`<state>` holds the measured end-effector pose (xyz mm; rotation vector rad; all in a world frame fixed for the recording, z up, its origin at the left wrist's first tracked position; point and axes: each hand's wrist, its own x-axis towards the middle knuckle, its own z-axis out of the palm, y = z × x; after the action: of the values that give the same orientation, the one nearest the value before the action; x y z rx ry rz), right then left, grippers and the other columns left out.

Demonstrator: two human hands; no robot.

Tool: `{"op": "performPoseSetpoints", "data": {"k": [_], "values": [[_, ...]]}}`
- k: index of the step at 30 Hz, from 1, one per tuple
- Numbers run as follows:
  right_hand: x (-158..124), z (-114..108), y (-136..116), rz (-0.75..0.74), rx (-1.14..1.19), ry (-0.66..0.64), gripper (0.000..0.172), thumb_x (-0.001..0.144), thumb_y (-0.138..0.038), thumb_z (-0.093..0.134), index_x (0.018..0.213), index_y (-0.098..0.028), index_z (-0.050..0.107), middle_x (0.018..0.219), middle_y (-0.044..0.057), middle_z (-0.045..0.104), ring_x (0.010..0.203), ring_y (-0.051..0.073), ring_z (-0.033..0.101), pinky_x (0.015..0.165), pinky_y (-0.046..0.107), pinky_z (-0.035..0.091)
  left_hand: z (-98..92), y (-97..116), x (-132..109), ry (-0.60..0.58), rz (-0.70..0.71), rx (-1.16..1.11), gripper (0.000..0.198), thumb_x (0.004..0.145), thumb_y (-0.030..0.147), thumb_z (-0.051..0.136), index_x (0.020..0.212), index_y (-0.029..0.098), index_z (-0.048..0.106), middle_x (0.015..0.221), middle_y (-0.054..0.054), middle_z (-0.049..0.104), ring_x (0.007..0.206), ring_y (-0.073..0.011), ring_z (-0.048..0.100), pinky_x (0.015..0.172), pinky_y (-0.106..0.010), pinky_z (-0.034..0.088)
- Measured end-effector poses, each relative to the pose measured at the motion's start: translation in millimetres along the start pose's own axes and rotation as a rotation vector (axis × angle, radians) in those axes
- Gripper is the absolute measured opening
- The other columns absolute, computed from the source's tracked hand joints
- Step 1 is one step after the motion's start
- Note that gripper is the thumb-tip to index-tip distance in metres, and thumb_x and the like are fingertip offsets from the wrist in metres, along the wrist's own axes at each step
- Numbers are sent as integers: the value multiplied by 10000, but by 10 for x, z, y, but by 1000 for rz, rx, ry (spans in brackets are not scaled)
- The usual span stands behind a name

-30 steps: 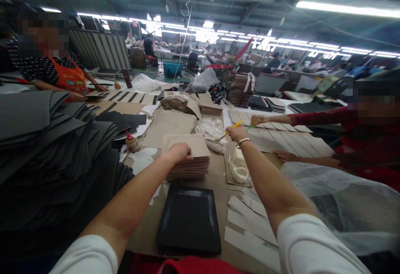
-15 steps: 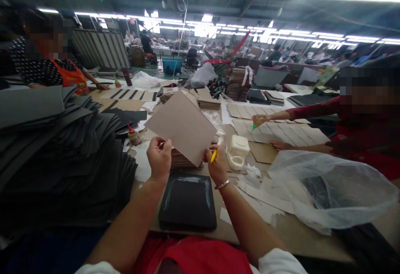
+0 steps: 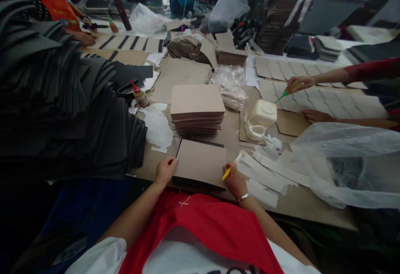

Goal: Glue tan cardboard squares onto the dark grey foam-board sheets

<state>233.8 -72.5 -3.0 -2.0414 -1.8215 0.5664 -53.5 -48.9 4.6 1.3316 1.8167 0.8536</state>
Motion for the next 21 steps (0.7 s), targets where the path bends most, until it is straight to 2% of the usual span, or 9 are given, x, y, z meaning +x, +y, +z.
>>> {"op": "performPoseSetpoints", "data": {"k": [3, 9, 17, 21], "values": [[91, 140, 38, 9, -47, -3, 258, 855, -348, 371, 971, -176, 525, 679, 62, 614, 577, 193, 566, 528, 271, 351, 48, -118, 114, -43, 13, 128, 302, 774, 413, 492, 714, 167, 657, 681, -14, 651, 661, -141, 576, 628, -236, 409], [282, 234, 94, 13, -99, 9, 273, 861, -360, 393, 1007, -175, 530, 713, 64, 626, 579, 183, 563, 542, 265, 348, 128, -213, 339, -123, -66, 128, 312, 747, 432, 515, 638, 164, 632, 602, 1, 613, 609, -139, 548, 580, -233, 390], [301, 312, 131, 4, -124, -21, 275, 872, -371, 388, 984, -174, 544, 706, 63, 614, 580, 178, 564, 535, 260, 344, 198, -328, 430, -131, -122, 30, 328, 725, 462, 521, 595, 166, 580, 553, 19, 562, 561, -125, 507, 541, -224, 369], [328, 308, 114, 11, -173, -61, 276, 882, -354, 375, 991, -170, 550, 721, 71, 624, 586, 180, 567, 527, 260, 332, 202, -320, 454, -138, -136, 23, 327, 719, 458, 518, 574, 168, 560, 533, 28, 537, 546, -119, 490, 536, -221, 367]]}}
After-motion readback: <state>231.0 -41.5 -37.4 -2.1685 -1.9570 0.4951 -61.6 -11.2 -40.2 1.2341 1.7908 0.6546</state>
